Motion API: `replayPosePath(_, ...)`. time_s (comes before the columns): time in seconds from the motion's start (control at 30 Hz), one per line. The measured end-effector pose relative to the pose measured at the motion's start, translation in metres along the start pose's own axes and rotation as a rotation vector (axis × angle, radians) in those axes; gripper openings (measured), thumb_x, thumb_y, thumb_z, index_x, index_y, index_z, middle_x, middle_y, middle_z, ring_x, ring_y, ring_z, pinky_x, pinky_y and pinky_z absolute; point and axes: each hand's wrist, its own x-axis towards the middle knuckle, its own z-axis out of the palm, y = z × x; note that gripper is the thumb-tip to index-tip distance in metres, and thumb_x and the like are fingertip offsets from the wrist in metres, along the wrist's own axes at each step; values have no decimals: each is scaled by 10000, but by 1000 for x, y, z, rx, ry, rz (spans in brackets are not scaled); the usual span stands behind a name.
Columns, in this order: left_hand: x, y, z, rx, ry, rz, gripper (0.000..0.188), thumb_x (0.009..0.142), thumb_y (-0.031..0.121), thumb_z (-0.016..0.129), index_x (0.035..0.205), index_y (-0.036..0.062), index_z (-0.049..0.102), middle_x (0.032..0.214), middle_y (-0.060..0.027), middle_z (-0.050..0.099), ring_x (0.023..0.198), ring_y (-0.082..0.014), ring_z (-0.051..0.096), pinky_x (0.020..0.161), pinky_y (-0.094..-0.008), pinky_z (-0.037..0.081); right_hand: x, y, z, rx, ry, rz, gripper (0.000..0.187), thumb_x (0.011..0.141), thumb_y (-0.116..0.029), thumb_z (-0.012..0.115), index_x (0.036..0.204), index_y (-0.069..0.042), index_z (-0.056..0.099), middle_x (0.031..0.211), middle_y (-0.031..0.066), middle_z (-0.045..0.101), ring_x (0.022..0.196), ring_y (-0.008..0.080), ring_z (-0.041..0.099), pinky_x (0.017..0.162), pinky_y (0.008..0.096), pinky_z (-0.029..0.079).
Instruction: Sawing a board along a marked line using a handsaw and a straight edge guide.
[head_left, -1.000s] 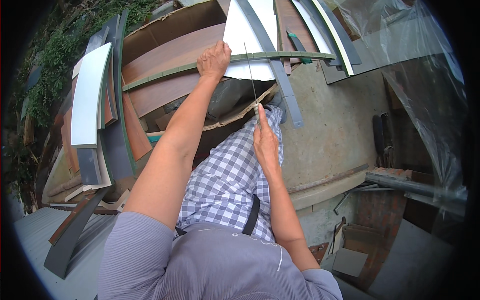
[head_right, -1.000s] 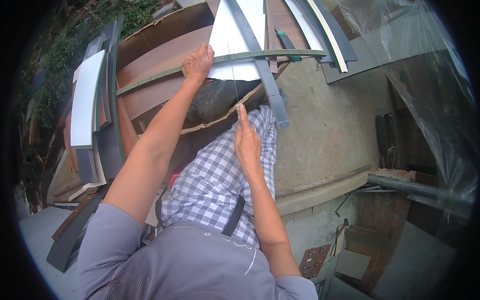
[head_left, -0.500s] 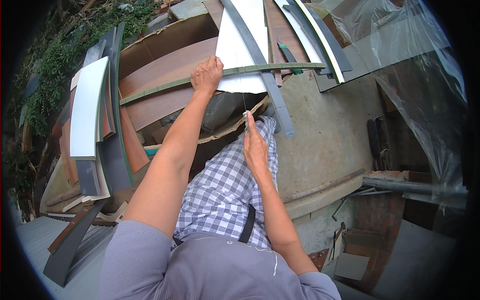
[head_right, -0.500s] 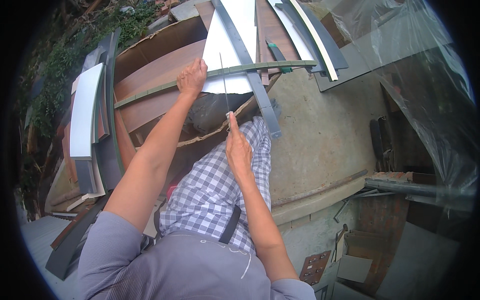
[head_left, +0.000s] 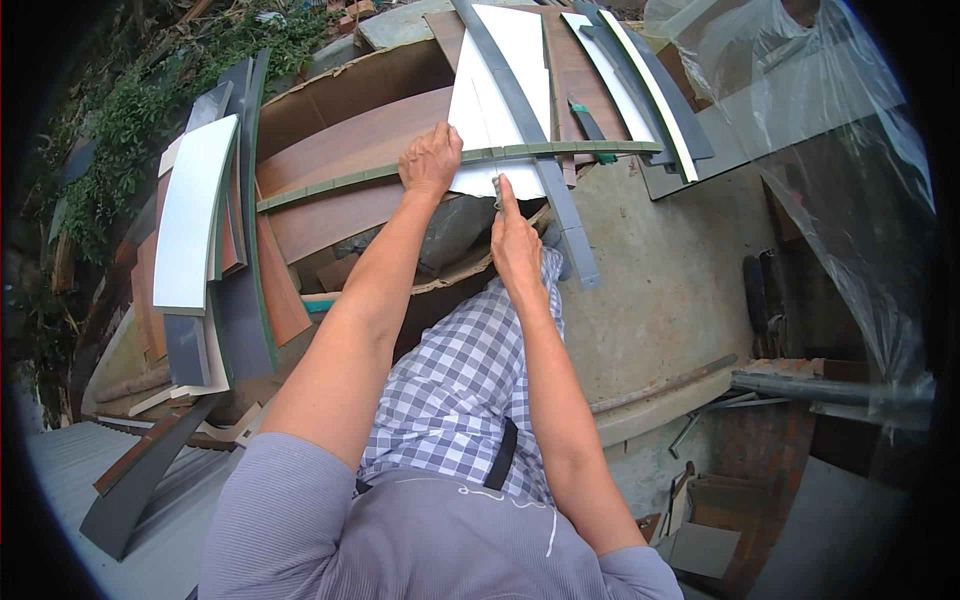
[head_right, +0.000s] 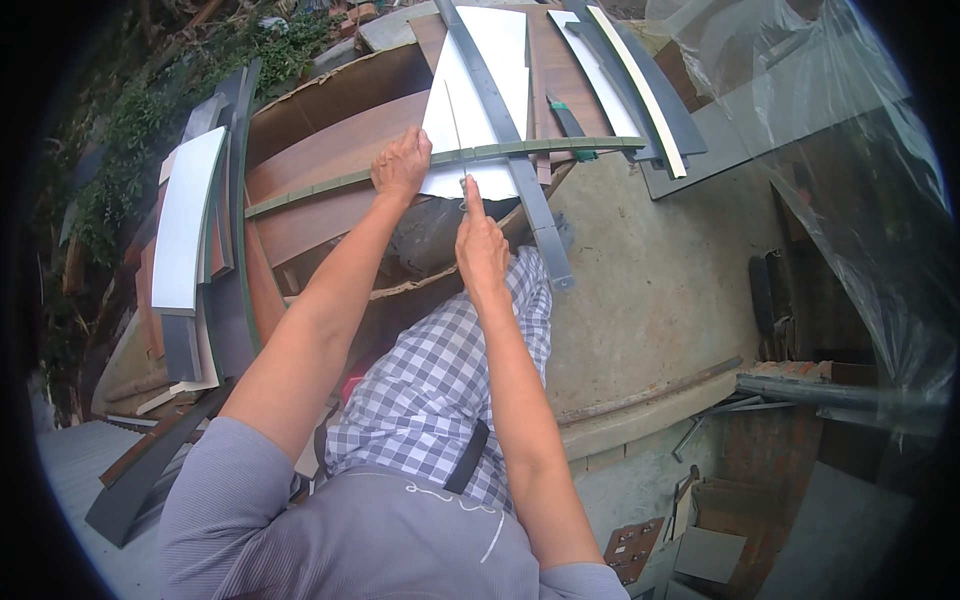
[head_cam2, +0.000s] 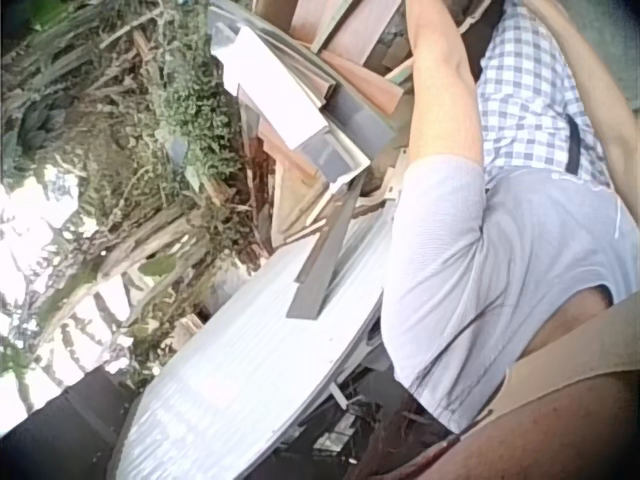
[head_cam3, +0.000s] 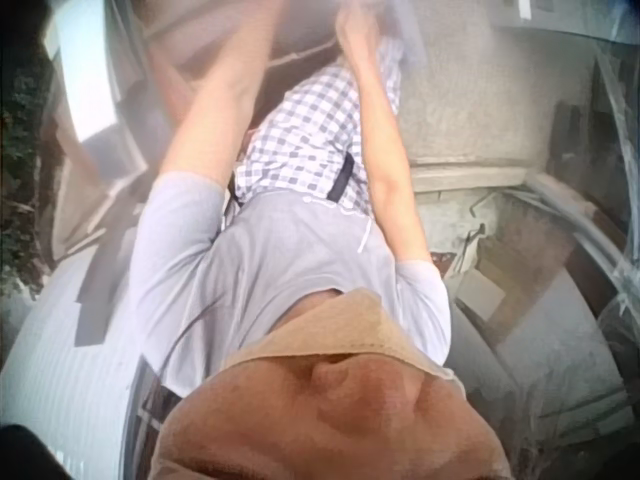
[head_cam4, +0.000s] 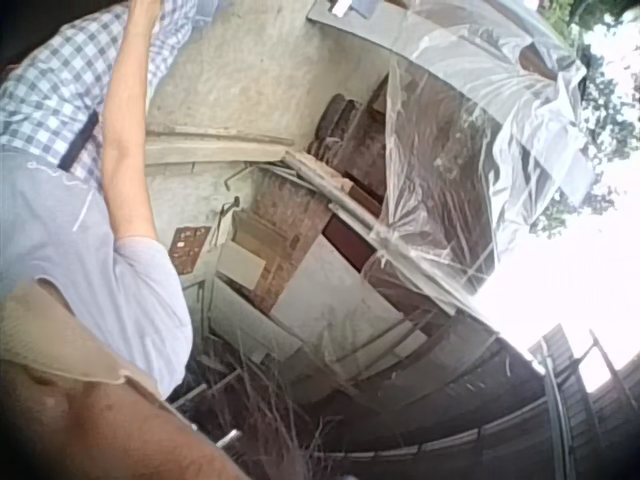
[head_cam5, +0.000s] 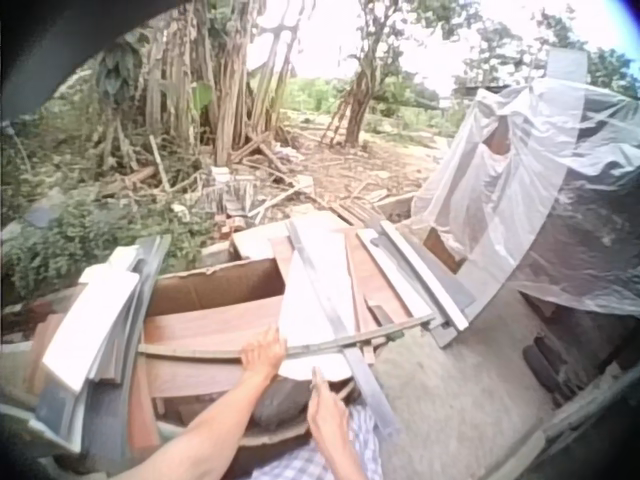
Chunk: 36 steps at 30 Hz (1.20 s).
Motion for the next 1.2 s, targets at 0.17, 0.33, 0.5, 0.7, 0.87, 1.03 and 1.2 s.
replayPosePath(0.17,-1,-5,0,-4,0,-8,222,897,280,465,791,116,572,753,-82,674,689,-291,653,597,-447,520,-26,7,4,47,-8,1,595,914,-77,458,1458,-228,273,822,223,614,754,391,624,685,488,476)
replayPosePath(0.33,2,-6,0,-17,8,-8,213,891,273,474,787,112,570,742,-87,671,690,-290,654,606,-440,521,-106,27,-4,76,-68,44,667,898,-31,488,1477,-251,241,887,219,617,788,354,630,702,466,474)
replayPosePath(0.5,2,-7,0,-24,-4,-9,214,889,267,474,788,106,569,744,-89,671,691,-290,655,609,-438,521,-96,29,-11,148,-71,61,649,904,-45,474,1476,-245,243,924,233,626,810,370,627,717,478,468)
replayPosePath(0.7,1,-1,-1,-10,-10,6,216,895,270,466,800,104,568,746,-91,671,692,-295,654,611,-443,521,-6,9,-5,72,-54,55,588,919,-108,467,1458,-255,282,815,238,614,733,391,608,684,485,445)
replayPosePath(0.87,0,-3,-4,6,-21,-4,214,899,277,460,818,110,567,752,-93,671,694,-296,654,607,-448,521,-8,4,2,123,-2,18,577,927,-112,465,1457,-261,292,754,239,588,655,357,578,650,458,432)
replayPosePath(1.03,1,-8,-4,-13,-39,-40,217,898,282,463,819,110,569,748,-94,672,694,-295,655,612,-450,519,-86,18,-13,111,-138,106,600,909,-37,448,1461,-211,291,932,226,630,836,361,630,735,472,457)
replayPosePath(1.2,3,-6,2,-50,-32,-19,227,902,284,463,820,104,576,751,-100,675,704,-298,657,620,-456,516,-120,51,-1,137,123,-121,625,902,-39,461,1467,-240,286,779,210,606,626,291,562,655,431,448)
